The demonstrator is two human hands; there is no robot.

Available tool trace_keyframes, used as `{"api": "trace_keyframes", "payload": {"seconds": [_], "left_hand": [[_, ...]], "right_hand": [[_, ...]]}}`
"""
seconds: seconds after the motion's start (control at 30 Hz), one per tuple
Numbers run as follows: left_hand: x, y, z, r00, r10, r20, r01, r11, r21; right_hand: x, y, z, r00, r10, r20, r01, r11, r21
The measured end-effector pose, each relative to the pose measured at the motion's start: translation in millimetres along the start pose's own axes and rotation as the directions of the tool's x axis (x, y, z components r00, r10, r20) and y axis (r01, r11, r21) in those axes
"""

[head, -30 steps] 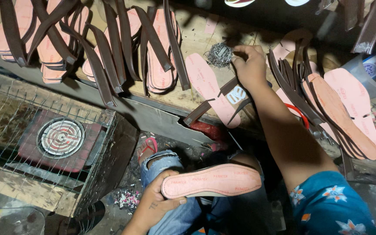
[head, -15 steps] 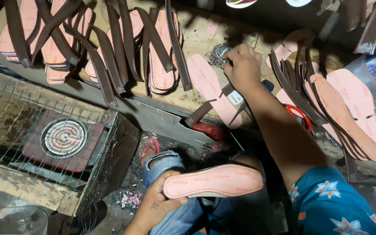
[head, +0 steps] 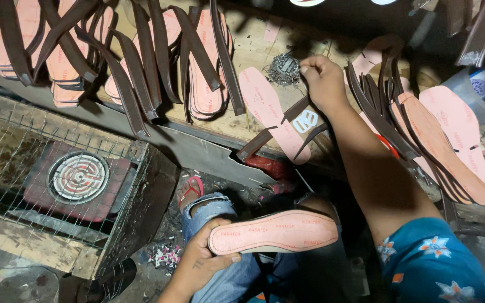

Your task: The person sits with a shoe on their lap and uses pincers to pull and tuck the dark upper material over the insole edge, then taps and presses the folded edge with a hammer to set it. They turn the shoe over, work the toe area, and handle the lasted shoe and a sole piece on the workbench.

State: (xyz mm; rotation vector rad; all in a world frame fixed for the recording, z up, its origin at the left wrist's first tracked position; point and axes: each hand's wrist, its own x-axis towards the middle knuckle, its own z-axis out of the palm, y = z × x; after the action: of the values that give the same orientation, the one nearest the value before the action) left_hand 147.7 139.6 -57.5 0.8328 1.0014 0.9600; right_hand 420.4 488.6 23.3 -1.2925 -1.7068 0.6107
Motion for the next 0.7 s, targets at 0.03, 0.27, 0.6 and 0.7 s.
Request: {"api": "trace_keyframes", "payload": {"seconds": [0.03,0.27,0.6,0.7], "left_hand": [[-0.2,0.5,0.0,1.000,0.008,0.002,-0.008,1.000,-0.007],[0.2,-1.2,0.2,1.000,0.007,0.011,-0.006,0.997,-0.072],[0.9,0.2,0.9,1.000,0.004,0.005,-0.004,0.999,-0.044],[1.5,2.5,2.8,1.000,0.028,0.004,-0.028,1.000,0.013]], "right_hand": [[0.5,-0.1,-0.9,0.999,0.049,0.003,-0.049,0.998,0.033],[0.9,-2.4,-3.3,0.991,0.125,0.053,-0.132,0.977,0.168],[-2.9,-8.8,-5.5,0.991,0.117,0.068,-0.130,0.965,0.228],[-17.3,-17.7,-8.6,0.994,0.080,0.079,-0.098,0.961,0.257]]}}
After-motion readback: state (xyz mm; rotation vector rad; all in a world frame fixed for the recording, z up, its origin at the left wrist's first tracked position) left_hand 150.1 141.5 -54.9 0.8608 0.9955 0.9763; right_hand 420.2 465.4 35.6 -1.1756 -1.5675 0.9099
